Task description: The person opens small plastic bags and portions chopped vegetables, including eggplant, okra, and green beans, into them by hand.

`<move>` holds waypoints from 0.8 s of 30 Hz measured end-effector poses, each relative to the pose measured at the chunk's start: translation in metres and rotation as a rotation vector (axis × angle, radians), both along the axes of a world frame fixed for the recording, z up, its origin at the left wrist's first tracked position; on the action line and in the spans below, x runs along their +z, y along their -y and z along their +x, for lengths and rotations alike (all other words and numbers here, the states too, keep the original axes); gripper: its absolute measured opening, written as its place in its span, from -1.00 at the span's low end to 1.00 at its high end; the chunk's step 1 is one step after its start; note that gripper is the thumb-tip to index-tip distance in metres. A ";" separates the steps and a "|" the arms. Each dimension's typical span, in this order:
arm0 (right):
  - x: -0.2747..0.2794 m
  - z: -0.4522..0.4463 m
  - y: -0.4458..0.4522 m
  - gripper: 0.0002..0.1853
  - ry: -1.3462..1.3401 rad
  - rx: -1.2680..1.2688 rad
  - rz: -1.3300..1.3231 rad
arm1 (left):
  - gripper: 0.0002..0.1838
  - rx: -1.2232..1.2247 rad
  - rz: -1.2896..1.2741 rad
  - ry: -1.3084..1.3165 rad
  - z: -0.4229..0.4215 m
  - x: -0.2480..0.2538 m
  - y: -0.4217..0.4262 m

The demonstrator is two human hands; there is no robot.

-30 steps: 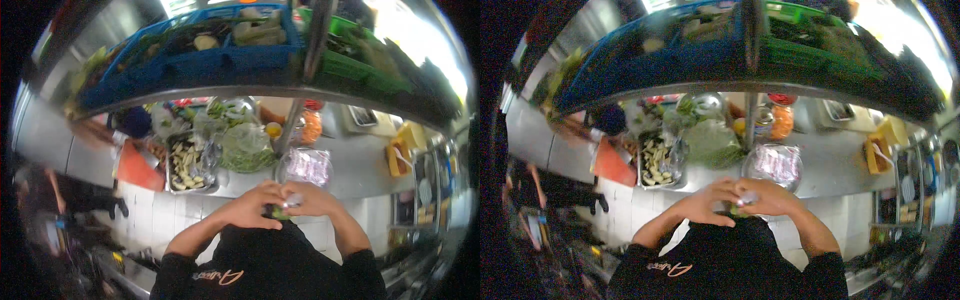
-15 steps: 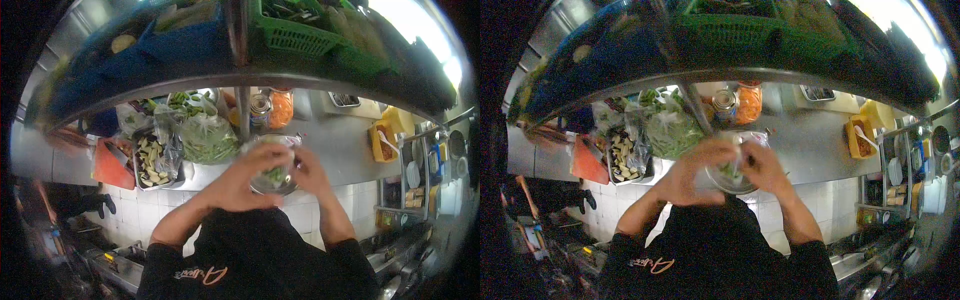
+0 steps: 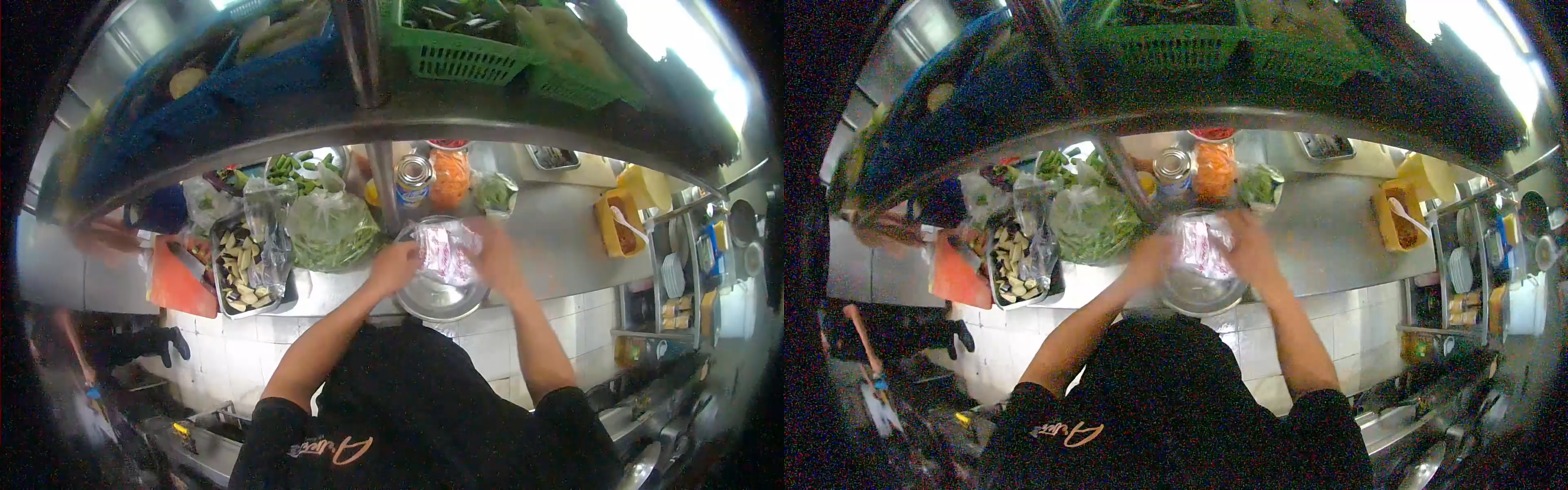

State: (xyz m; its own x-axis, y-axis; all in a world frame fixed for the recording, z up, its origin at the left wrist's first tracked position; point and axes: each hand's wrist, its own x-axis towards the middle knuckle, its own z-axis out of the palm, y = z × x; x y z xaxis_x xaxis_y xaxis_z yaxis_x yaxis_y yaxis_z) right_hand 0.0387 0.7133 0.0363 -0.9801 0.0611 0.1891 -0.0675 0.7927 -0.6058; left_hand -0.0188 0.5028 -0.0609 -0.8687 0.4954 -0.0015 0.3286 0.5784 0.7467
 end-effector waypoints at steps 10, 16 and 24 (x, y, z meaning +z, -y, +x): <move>-0.045 0.029 0.028 -0.43 -0.025 0.081 0.027 | -0.77 0.222 0.209 0.204 -0.005 0.014 -0.022; -0.051 0.030 0.025 -0.39 0.023 0.051 -0.068 | -0.66 -0.015 -0.012 0.176 -0.017 0.016 -0.023; -0.048 0.029 0.024 -0.36 -0.039 0.042 -0.107 | -0.74 -0.022 -0.143 -0.272 0.002 0.021 -0.004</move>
